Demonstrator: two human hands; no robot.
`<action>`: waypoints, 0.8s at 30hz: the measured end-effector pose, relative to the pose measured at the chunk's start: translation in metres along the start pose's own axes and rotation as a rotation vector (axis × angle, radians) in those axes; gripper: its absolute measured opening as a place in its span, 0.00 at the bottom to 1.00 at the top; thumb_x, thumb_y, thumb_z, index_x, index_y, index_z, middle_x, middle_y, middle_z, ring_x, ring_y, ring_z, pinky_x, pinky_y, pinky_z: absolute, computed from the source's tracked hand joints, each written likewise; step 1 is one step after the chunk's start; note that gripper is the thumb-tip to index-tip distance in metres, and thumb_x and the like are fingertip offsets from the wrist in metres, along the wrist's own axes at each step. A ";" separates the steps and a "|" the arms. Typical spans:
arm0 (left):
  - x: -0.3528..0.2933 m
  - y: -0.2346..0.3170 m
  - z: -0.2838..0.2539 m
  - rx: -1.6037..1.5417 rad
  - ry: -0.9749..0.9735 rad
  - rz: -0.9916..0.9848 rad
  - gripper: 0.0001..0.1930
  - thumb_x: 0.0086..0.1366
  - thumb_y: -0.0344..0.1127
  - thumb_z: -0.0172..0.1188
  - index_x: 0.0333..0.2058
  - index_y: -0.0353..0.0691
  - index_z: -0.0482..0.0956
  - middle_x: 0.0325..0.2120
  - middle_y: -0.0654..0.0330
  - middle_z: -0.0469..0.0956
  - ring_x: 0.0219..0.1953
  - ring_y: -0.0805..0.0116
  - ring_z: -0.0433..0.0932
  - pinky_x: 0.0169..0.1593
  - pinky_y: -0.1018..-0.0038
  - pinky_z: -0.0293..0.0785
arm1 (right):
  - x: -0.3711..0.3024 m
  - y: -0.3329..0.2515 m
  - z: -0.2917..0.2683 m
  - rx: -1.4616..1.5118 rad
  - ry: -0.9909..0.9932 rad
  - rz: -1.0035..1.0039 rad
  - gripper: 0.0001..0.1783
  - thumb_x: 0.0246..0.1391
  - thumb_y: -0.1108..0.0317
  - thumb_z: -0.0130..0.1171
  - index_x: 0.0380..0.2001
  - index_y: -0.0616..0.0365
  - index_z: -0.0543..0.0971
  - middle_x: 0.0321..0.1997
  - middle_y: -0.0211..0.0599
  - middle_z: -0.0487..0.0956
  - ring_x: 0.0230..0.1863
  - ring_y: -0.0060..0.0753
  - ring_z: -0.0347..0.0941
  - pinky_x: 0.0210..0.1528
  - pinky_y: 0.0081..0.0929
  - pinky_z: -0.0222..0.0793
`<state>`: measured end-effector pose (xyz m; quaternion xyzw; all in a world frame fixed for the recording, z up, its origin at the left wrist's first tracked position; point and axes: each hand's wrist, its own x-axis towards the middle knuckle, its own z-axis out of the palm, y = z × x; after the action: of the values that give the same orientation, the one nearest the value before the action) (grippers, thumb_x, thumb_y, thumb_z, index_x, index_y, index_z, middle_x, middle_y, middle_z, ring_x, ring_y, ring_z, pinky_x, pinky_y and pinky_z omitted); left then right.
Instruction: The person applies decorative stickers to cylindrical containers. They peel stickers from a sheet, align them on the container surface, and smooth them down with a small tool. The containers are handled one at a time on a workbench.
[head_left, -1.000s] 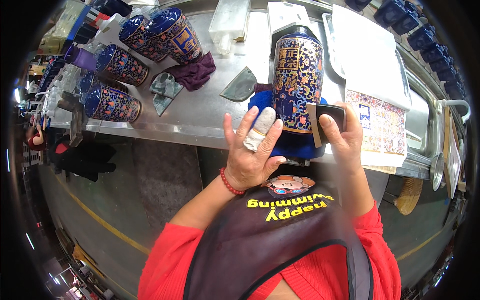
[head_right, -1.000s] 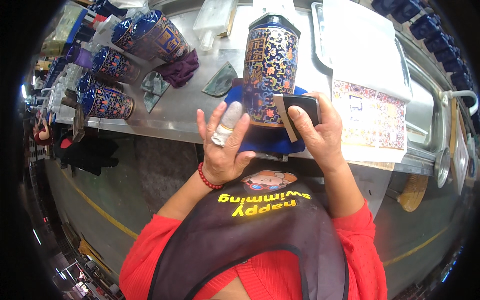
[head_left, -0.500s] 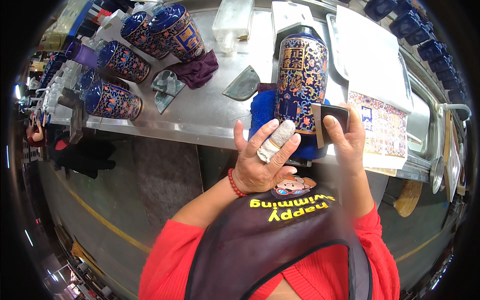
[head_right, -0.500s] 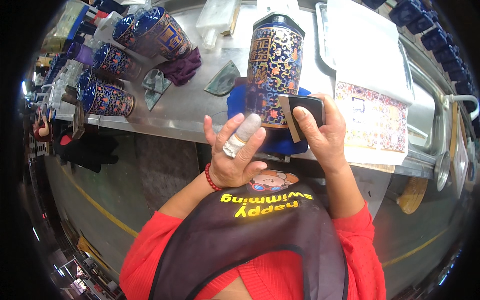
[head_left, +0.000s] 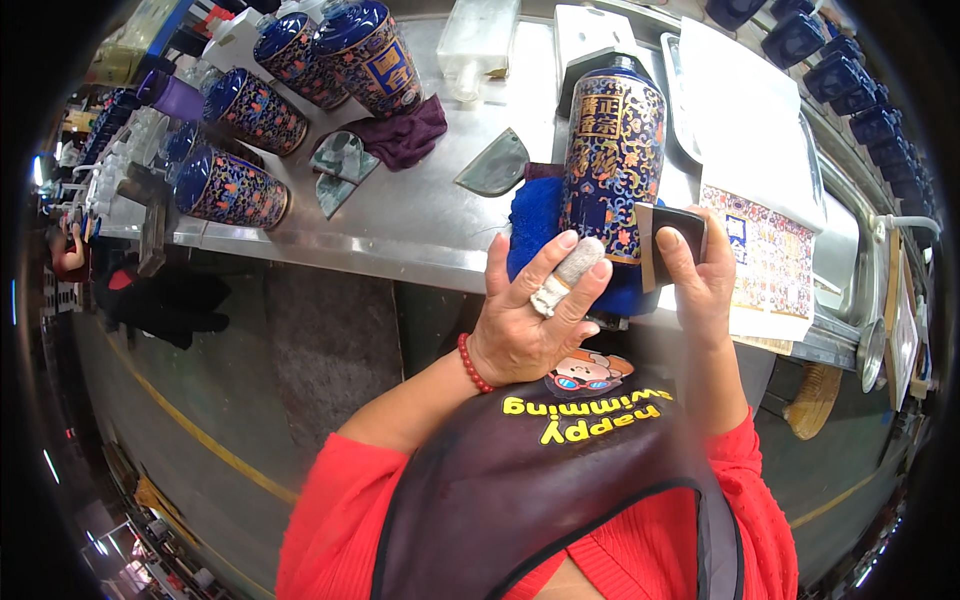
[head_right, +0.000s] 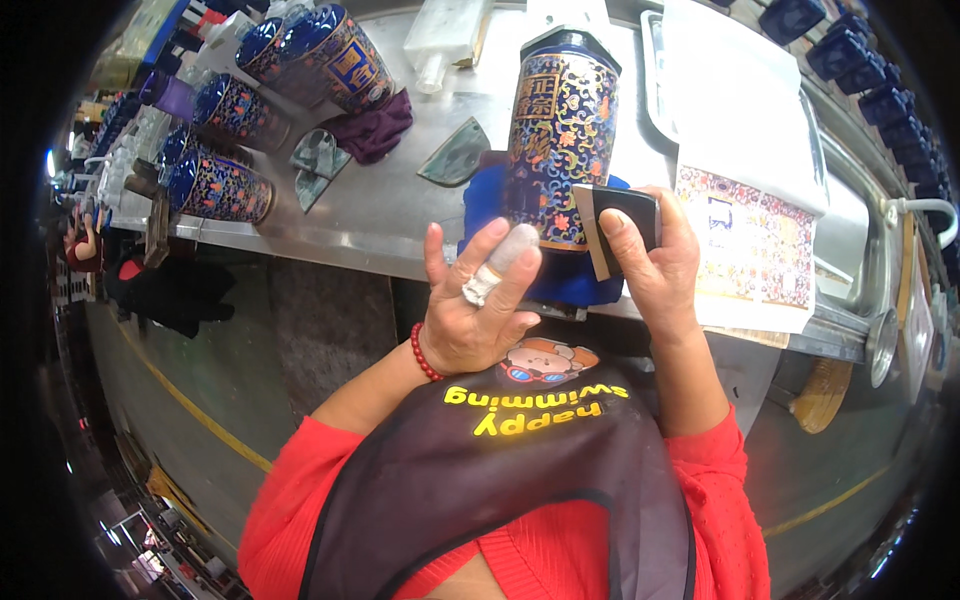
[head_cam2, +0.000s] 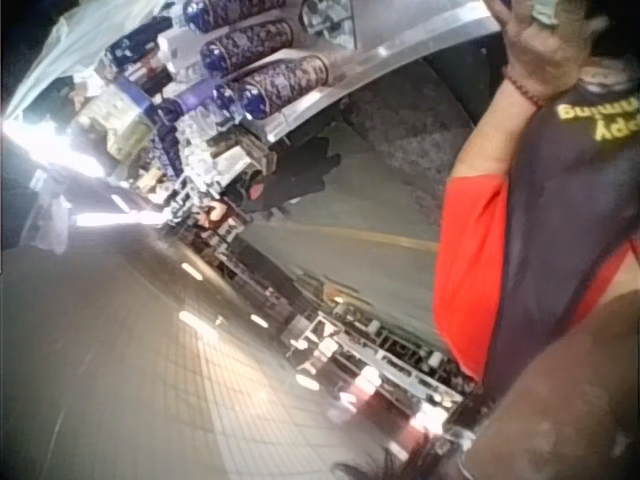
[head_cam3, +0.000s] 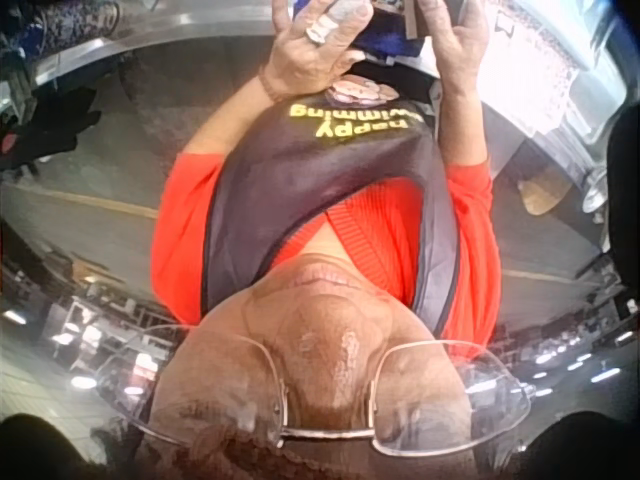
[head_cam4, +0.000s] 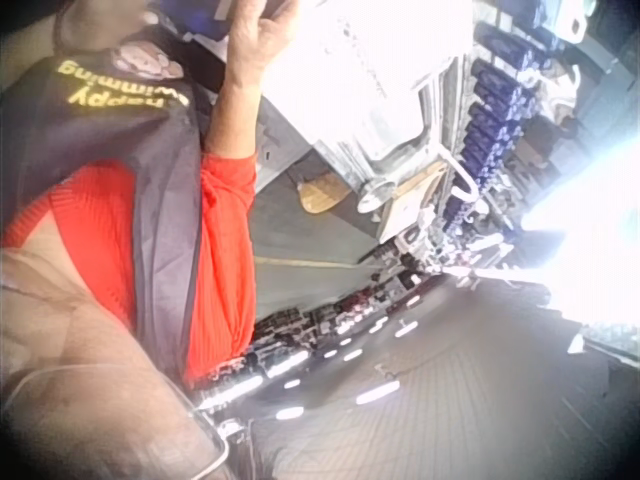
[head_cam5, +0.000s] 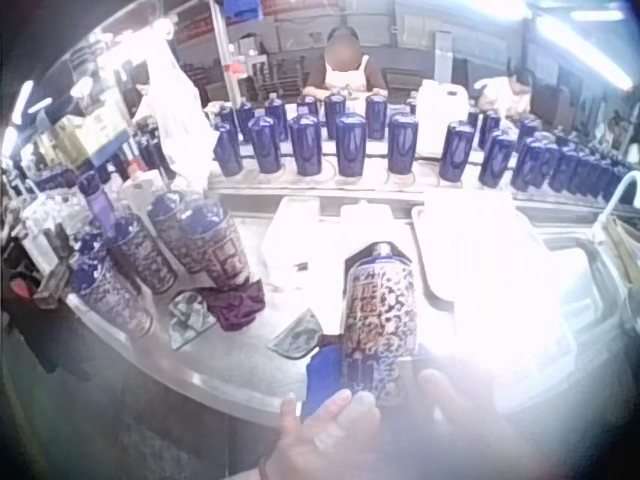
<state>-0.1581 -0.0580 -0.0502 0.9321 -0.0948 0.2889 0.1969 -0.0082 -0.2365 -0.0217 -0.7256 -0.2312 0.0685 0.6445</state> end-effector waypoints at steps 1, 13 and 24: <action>0.001 0.000 0.000 -0.026 -0.004 -0.006 0.27 0.76 0.50 0.50 0.63 0.35 0.74 0.58 0.48 0.78 0.67 0.49 0.69 0.75 0.44 0.32 | 0.000 0.000 0.000 0.011 -0.012 0.012 0.17 0.63 0.61 0.67 0.44 0.63 0.77 0.36 0.30 0.79 0.36 0.17 0.72 0.39 0.18 0.71; -0.004 -0.001 0.000 -0.127 0.075 -0.109 0.26 0.73 0.43 0.53 0.64 0.35 0.72 0.59 0.53 0.78 0.69 0.52 0.66 0.74 0.42 0.33 | 0.001 -0.002 -0.001 -0.013 -0.028 0.019 0.17 0.63 0.60 0.67 0.44 0.62 0.77 0.36 0.30 0.78 0.36 0.16 0.73 0.39 0.17 0.71; -0.004 -0.014 0.005 -0.137 0.144 -0.156 0.28 0.70 0.42 0.59 0.65 0.35 0.71 0.58 0.52 0.79 0.68 0.48 0.67 0.73 0.40 0.37 | 0.002 -0.003 -0.002 0.005 -0.052 0.016 0.16 0.64 0.61 0.66 0.44 0.62 0.76 0.36 0.29 0.79 0.36 0.16 0.73 0.39 0.17 0.71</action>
<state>-0.1554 -0.0471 -0.0605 0.8978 -0.0270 0.3316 0.2885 -0.0059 -0.2376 -0.0182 -0.7238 -0.2418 0.0931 0.6395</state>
